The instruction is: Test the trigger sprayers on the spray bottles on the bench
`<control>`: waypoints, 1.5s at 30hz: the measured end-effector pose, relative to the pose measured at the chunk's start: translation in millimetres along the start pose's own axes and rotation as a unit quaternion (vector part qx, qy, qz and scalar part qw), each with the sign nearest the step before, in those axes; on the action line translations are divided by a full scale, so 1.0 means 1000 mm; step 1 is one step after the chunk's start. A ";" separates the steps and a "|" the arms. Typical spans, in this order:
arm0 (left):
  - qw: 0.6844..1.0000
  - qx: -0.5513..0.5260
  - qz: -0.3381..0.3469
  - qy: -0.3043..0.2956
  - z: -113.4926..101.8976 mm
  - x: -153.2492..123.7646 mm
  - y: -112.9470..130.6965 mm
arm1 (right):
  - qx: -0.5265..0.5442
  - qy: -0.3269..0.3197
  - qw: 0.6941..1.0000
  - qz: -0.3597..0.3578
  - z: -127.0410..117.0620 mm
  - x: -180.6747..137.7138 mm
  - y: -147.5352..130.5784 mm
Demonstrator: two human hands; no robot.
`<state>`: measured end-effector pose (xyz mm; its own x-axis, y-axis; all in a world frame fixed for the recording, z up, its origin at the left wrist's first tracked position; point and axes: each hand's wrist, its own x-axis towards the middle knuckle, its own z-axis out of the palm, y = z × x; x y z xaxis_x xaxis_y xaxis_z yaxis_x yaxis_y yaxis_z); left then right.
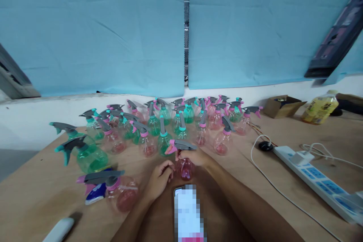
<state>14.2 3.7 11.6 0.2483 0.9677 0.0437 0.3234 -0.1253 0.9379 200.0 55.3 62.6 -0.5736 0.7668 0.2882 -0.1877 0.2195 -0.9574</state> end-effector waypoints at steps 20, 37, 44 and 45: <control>1.000 0.009 0.001 -0.007 -0.001 -0.001 0.002 | -0.005 0.021 1.000 -0.015 0.006 0.000 -0.006; 1.000 -0.019 -0.002 0.005 -0.001 -0.001 0.005 | -0.085 0.196 0.969 -0.127 0.019 -0.009 0.027; 1.000 -0.018 0.006 0.003 -0.001 -0.002 0.002 | -0.157 0.227 0.945 -0.177 0.021 -0.014 0.037; 1.000 -0.018 0.006 0.004 -0.001 -0.002 0.002 | -0.164 0.232 0.943 -0.176 0.021 -0.014 0.039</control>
<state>13.9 1.5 13.7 0.2444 0.9680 0.0568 0.2874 -0.1283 0.9492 183.9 40.7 21.3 -0.0966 0.7764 0.6227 -0.0017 0.6255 -0.7802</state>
